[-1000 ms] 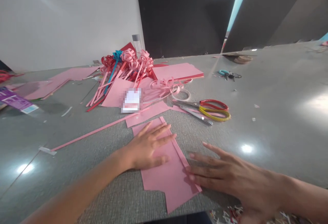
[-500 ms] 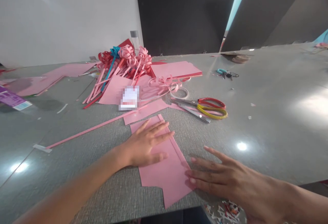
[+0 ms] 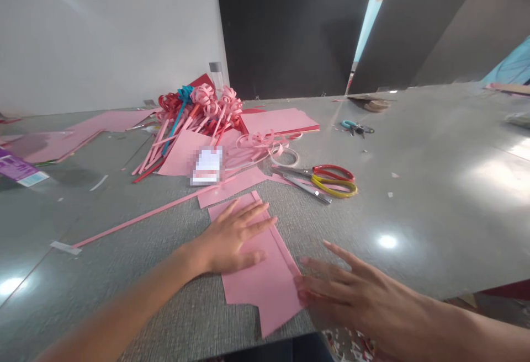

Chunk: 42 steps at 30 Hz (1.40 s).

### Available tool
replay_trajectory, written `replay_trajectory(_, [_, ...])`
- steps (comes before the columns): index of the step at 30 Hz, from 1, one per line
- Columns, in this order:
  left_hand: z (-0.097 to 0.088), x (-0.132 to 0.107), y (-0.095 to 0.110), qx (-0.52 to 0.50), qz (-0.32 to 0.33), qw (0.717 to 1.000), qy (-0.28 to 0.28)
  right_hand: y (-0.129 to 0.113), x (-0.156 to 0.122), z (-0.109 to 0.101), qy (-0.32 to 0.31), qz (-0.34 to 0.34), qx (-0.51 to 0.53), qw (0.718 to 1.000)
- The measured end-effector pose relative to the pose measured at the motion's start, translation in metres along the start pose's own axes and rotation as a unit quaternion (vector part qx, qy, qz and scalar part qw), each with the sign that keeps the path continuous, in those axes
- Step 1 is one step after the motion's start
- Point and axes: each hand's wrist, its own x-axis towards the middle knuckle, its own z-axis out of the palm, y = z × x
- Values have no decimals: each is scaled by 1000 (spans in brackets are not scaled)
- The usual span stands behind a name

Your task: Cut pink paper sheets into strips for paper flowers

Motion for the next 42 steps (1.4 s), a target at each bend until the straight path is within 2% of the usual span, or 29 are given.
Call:
replay_trajectory(2, [-1,-1,1,5,2,1000,6,4,5,-6,27,0,-18,999])
replay_trajectory(4, [-1,-2,2,11,3,1000,8,18,13,-11,106,42,-52,992])
replay_trajectory(6, [-1,-3,2,17,4,1000,6,39,23,-16,218,136,-112,960])
replay_trajectory(8, [-1,-5,2,24,0,1000,4,62,35,-20,271,246,-184,912])
replay_trajectory(11, [1,-7,1,37,-14,999,14,87,51,-21,260,359,-235,865])
replay_trajectory(14, [1,-9,-1,48,-12,998,28,97,62,-18,236,399,-245,851])
replay_trajectory(18, [-1,-10,-2,39,2,998,51,102,67,-18,244,428,-210,845])
replay_trajectory(21, [-1,-9,3,-6,20,996,88,101,65,-22,255,435,-199,841])
replay_trajectory(24, [1,-8,16,-68,63,987,129,86,53,-24,292,420,-178,841])
replay_trajectory(27, [4,-8,29,-94,116,980,133,55,26,-16,353,316,-105,875])
replay_trajectory(28, [4,-7,32,-95,126,979,132,42,15,-10,356,292,-81,884])
replay_trajectory(31, [7,-7,38,-88,133,978,133,4,-17,14,328,275,-54,902])
replay_trajectory(35, [12,-5,39,-50,143,980,129,-32,-43,40,285,217,-155,921])
replay_trajectory(37, [13,-5,39,-29,150,981,124,-40,-46,45,232,175,-205,935])
replay_trajectory(39, [13,-5,39,-17,152,981,120,-42,-45,48,198,155,-244,937])
replay_trajectory(42, [11,-6,40,-9,154,981,113,-40,-44,52,198,154,-285,925])
